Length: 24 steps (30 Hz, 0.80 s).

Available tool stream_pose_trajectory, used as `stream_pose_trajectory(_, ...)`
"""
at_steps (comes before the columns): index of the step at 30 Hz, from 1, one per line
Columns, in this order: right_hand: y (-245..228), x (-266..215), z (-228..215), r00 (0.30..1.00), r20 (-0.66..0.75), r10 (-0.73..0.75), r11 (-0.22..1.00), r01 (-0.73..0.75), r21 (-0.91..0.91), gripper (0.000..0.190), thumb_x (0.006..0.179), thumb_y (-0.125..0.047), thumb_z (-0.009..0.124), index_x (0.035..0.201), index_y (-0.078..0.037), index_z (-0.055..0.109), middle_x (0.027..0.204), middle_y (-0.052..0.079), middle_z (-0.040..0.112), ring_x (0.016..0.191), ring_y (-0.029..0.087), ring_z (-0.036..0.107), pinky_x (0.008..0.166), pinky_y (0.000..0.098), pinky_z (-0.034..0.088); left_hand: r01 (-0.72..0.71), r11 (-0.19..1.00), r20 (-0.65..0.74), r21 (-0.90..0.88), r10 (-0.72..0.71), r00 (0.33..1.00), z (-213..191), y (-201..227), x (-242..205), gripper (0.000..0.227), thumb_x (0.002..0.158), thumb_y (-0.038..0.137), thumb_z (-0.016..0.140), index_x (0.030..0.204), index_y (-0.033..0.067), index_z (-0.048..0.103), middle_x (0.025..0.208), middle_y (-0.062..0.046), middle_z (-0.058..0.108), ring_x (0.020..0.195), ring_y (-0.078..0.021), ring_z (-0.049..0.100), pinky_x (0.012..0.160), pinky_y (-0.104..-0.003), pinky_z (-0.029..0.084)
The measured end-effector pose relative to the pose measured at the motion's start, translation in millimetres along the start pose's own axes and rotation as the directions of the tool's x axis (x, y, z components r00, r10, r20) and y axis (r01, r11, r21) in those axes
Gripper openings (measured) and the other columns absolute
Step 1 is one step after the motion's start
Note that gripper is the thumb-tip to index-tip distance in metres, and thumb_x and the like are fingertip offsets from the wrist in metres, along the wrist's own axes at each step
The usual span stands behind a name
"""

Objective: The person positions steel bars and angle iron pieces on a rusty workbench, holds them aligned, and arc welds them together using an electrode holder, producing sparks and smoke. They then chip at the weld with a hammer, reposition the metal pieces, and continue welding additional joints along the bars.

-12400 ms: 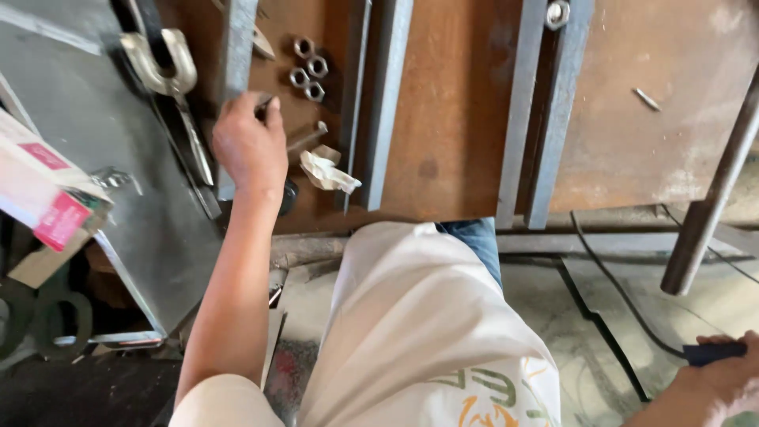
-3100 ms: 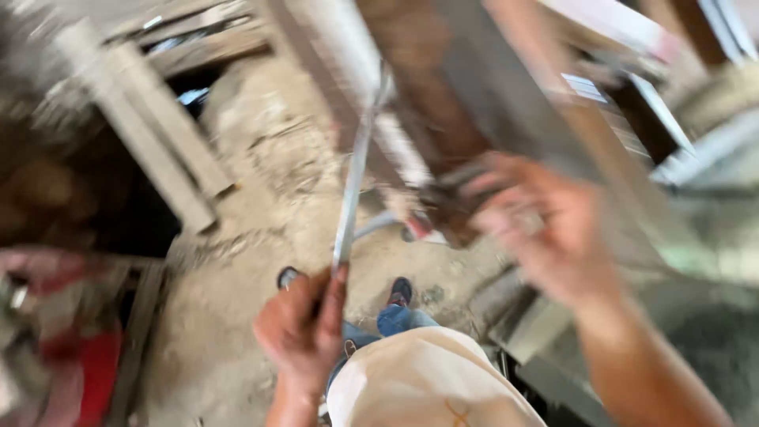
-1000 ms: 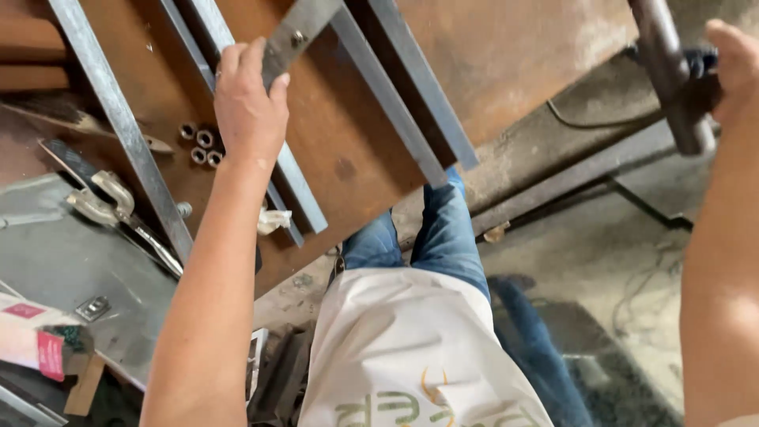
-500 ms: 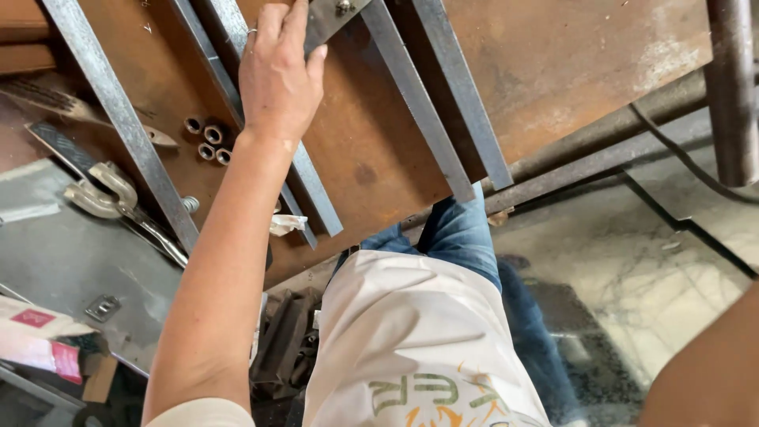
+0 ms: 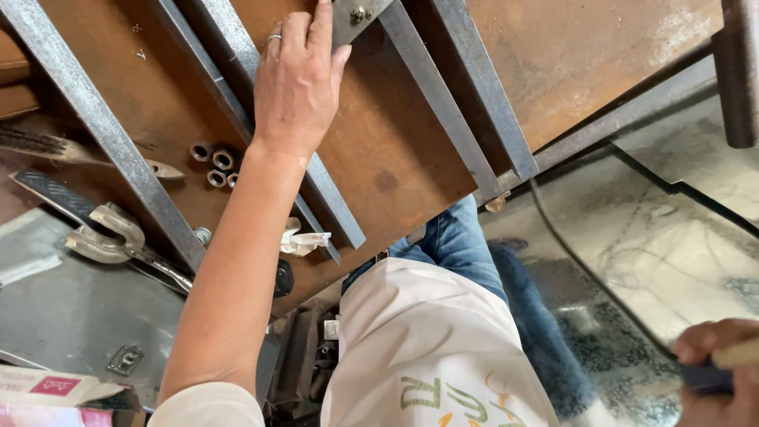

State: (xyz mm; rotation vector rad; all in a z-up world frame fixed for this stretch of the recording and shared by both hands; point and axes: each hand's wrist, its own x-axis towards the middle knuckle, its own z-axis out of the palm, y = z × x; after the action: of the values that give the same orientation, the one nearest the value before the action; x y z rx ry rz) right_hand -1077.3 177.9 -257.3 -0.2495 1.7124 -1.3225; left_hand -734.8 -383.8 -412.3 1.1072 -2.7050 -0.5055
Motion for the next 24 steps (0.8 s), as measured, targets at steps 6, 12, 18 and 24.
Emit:
stream_pose_trajectory(6,-62.4,-16.2,159.8,0.996,0.008,0.089,0.939,-0.081,-0.335,0.024,0.108,-0.020,0.067,0.101,0.001,0.057,0.092,0.019,0.062,0.087,0.028,0.067,0.093,0.0458,0.059,-0.034,0.999,0.043,0.026,0.033,0.999,-0.1,-5.1,0.8,0.057,0.108,0.026,0.074,0.151,-0.0002,0.047,0.123,-0.017,0.056,0.114,-0.0385,0.061,0.099,-0.046,0.053)
stream_pose_trajectory(12,-84.9,-7.6,234.5,0.997,-0.078,-0.004,0.967,-0.016,-0.254,0.040,0.097,-0.012,0.065,0.132,-0.008,0.047,0.096,0.014,0.067,0.089,0.020,0.070,0.078,0.0368,0.059,-0.063,0.996,0.030,0.065,0.061,0.998,2.0,-7.3,1.7,0.059,0.110,0.027,0.072,0.153,-0.0010,0.042,0.125,-0.018,0.055,0.113,-0.0370,0.062,0.097,-0.044,0.054)
stream_pose_trajectory(18,-67.1,-21.7,234.1,0.987,-0.161,-0.005,0.813,-0.090,-0.576,0.044,0.085,-0.010,0.069,0.124,0.003,0.053,0.110,0.017,0.071,0.100,0.022,0.072,0.094,0.0377,0.058,-0.053,0.996,0.053,0.067,0.049,0.997,1.9,-6.2,4.6,0.058,0.109,0.027,0.072,0.152,-0.0015,0.045,0.116,-0.017,0.055,0.108,-0.0364,0.062,0.093,-0.044,0.055)
stream_pose_trajectory(24,-48.4,-39.9,245.6,0.970,-0.243,0.018,0.814,-0.156,-0.560,0.056,0.085,-0.008,0.070,0.136,0.007,0.052,0.112,0.017,0.072,0.103,0.020,0.071,0.097,0.0364,0.056,-0.063,0.995,0.019,0.080,0.061,0.998,4.2,-7.5,5.4,0.054,0.108,0.028,0.072,0.148,-0.0011,0.048,0.114,-0.016,0.055,0.109,-0.0354,0.062,0.094,-0.044,0.055)
